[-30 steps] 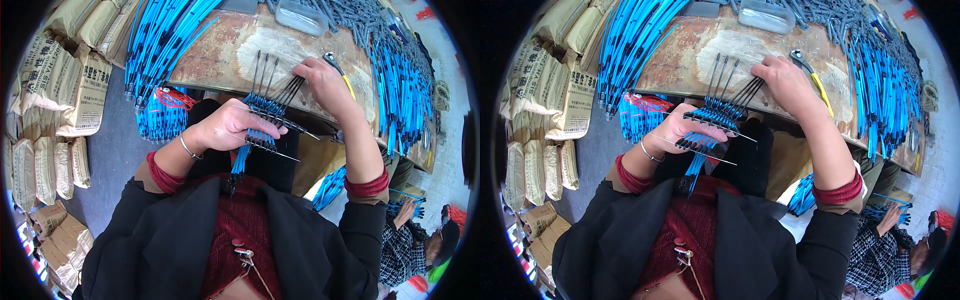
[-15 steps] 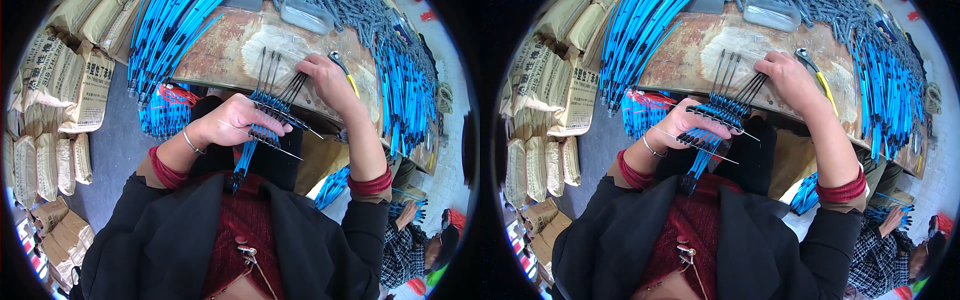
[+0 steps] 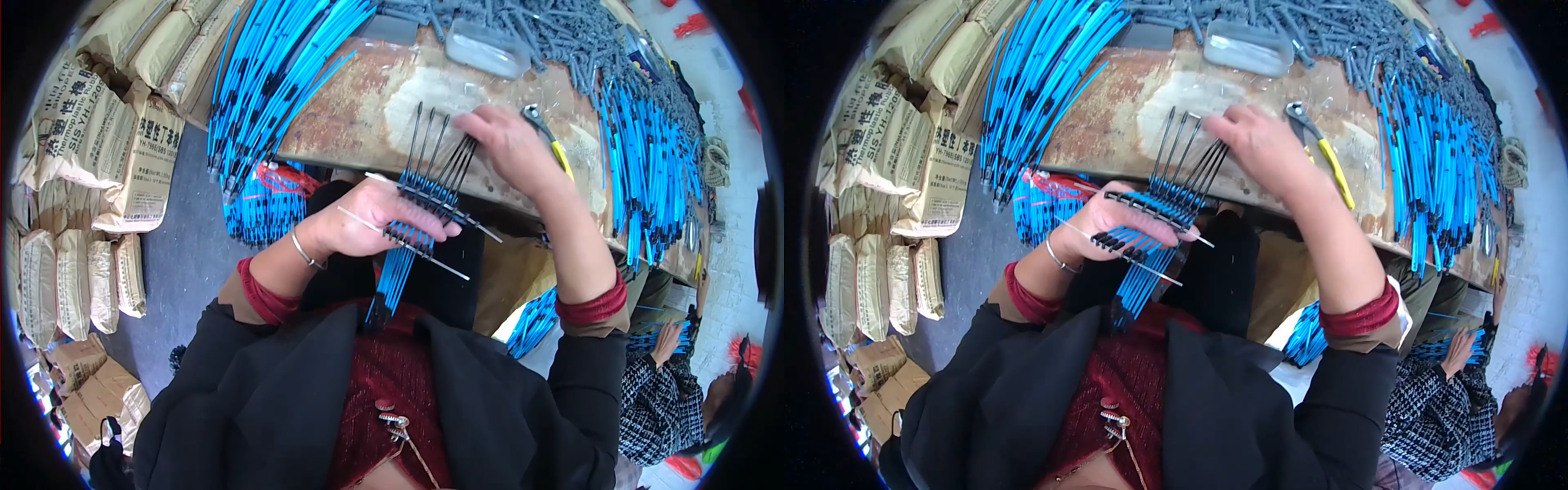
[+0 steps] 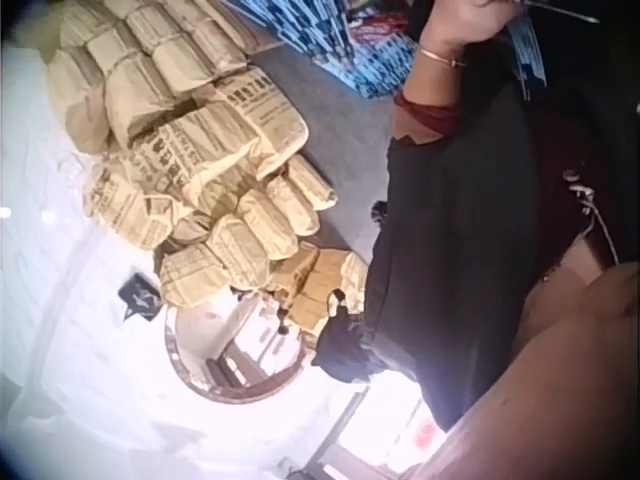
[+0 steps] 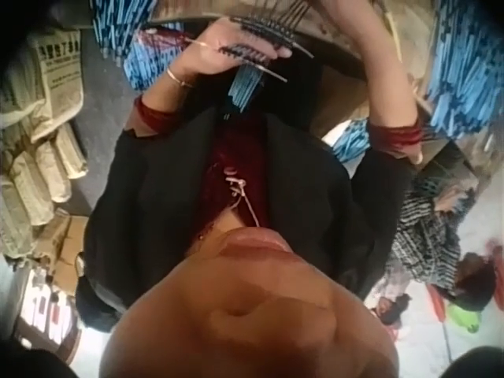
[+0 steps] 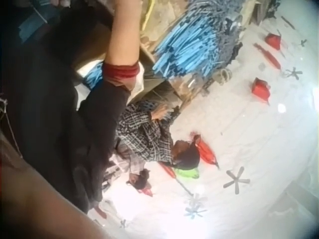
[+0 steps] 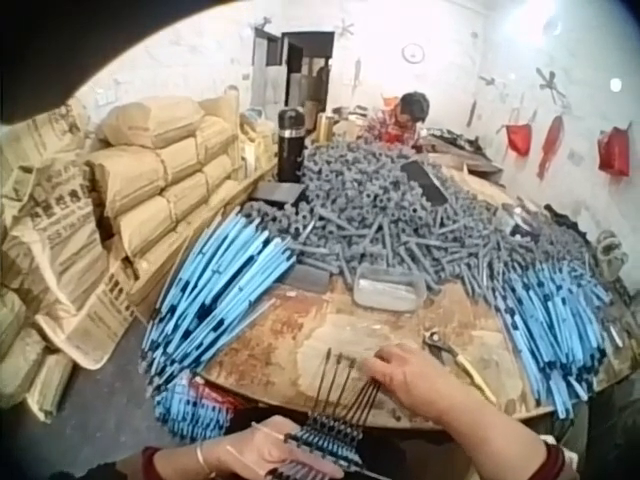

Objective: The person assembles blue plastic strips into a circular central hub using their hands and pliers.

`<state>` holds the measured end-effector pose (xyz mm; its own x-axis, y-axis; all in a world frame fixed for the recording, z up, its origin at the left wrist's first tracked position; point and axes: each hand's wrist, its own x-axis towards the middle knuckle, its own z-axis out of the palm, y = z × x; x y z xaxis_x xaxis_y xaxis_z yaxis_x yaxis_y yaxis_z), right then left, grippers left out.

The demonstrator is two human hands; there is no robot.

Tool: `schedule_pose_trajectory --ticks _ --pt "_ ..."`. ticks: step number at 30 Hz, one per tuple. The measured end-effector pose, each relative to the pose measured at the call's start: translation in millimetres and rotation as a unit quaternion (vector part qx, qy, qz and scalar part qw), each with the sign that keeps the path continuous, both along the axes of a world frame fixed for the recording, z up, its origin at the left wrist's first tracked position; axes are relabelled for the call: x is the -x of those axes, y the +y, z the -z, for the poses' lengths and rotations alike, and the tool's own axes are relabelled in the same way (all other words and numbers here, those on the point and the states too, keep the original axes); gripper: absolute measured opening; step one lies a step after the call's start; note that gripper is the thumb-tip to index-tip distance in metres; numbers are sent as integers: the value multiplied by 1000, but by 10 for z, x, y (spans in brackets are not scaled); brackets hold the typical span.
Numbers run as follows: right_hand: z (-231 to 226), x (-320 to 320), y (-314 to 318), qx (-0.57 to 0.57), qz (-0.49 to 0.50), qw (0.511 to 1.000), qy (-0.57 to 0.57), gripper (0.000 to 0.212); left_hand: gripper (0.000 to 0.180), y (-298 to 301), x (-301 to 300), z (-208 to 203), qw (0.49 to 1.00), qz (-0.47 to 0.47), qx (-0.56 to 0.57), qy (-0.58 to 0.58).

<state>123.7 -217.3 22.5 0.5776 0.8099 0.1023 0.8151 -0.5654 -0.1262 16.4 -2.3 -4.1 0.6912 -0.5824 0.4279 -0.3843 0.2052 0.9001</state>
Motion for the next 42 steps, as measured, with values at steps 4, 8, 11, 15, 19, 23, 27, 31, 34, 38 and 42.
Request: schedule_pose_trajectory --ticks 4,8,11,15,19,23,27,31,34,38,42 --pt "12 60 35 16 -2 1000 11 34 21 1 93 23 999 11 1 43" --pt "37 40 -6 25 -2 999 29 35 23 -11 94 53 998 22 17 63" --pt "47 50 -38 11 3 999 35 33 24 -12 98 63 998 26 18 61" --pt "-6 46 -5 12 -6 1000 26 32 23 9 81 28 999 17 1 40" --pt "10 23 9 25 -10 999 24 31 21 7 62 68 998 13 -8 59" --pt "24 -1 15 9 -17 1000 10 31 18 32 27 33 1000 9 -23 20" --pt "26 -19 39 26 -28 999 5 34 17 55 15 -15 998 20 -52 12" --pt "17 75 155 53 -14 998 -35 39 17 41 0 42 1000 19 3 22" --pt "70 125 198 84 -26 991 -97 39 18 39 8 19 999 15 -15 31" --pt "93 135 169 84 3 994 -74 35 20 65 45 -8 998 26 -18 57" --pt "72 97 142 66 -13 996 -54 31 22 53 20 -27 998 34 2 53"
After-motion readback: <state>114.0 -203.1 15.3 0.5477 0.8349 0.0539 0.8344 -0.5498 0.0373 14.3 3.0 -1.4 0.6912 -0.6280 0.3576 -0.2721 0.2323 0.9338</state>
